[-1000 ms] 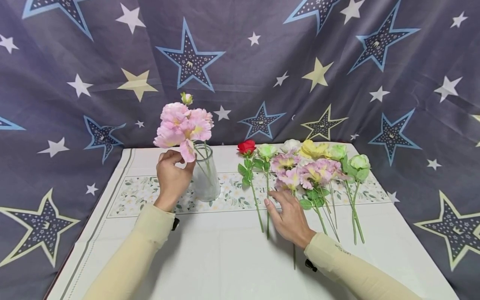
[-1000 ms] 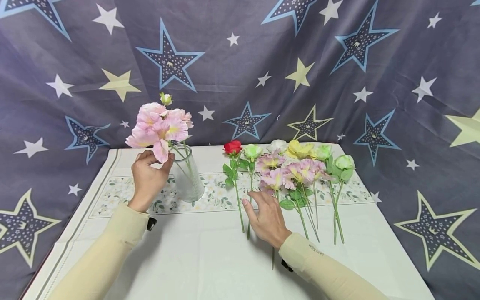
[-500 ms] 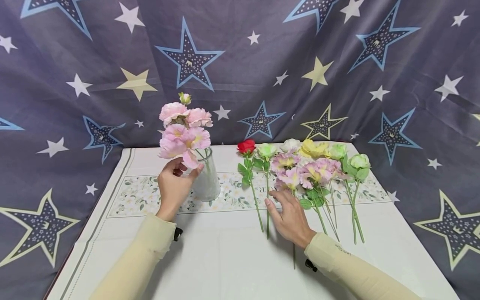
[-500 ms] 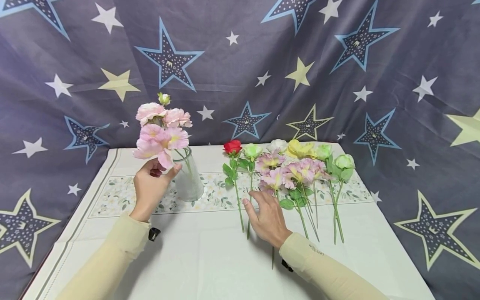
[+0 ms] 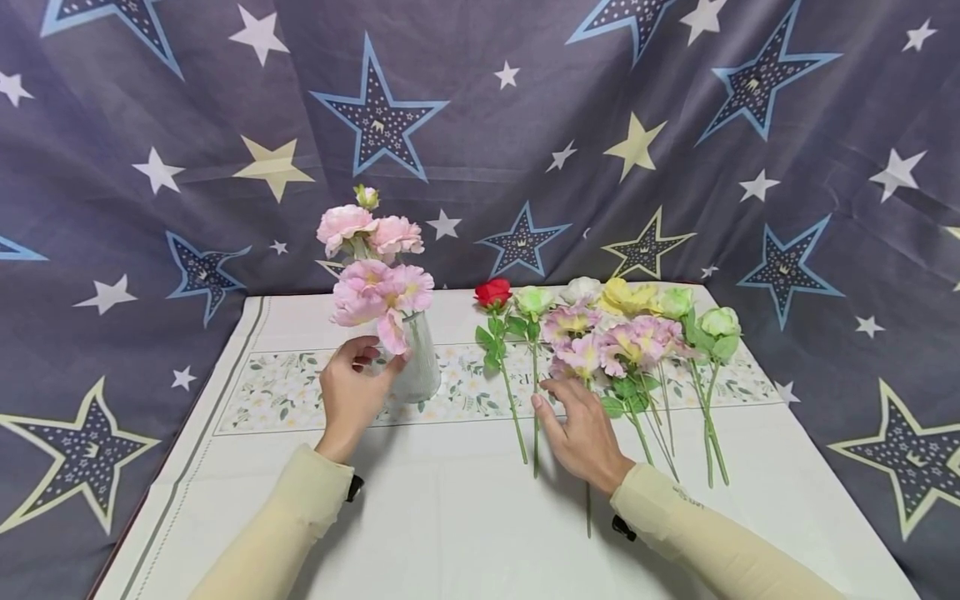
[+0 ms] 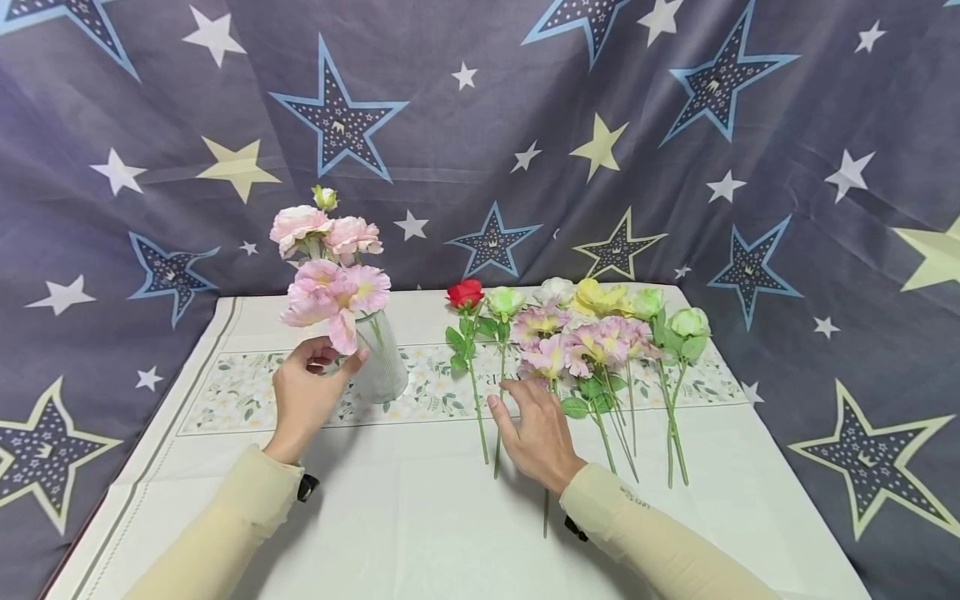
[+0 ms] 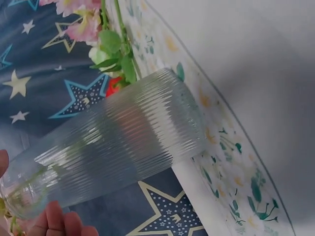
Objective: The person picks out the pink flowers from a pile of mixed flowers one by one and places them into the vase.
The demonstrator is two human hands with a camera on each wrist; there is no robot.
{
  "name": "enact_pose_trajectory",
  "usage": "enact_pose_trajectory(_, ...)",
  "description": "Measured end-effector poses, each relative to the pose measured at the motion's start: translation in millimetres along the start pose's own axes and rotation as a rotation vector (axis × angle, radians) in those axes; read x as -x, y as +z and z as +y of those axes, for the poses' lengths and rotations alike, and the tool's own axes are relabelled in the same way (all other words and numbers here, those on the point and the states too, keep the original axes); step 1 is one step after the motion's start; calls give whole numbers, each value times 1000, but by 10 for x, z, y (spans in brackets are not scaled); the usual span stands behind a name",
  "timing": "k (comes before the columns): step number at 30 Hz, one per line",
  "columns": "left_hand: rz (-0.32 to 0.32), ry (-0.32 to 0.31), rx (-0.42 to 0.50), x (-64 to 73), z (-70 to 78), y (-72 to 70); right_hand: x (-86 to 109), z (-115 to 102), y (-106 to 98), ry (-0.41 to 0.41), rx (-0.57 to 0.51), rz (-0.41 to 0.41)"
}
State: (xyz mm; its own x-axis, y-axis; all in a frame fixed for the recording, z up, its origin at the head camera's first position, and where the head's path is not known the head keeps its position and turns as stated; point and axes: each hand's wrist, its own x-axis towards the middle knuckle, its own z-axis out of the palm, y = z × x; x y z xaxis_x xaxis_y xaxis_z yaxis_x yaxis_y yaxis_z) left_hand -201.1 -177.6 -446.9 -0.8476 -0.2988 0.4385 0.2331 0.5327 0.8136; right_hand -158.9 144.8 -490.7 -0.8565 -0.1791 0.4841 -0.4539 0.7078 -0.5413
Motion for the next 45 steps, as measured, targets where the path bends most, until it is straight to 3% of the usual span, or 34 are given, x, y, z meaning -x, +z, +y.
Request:
enact_pose_trajectory(16, -66, 33, -76, 194, -19, 59, -17, 26, -60, 5, 6, 19)
enact_pose_trajectory(31, -102, 133, -125, 326, -32, 145, -6, 63, -121, 45, 22, 4)
enact_pose_trajectory(45, -235, 155, -207, 445, -58, 224, -8, 109, -226, 60, 70, -6)
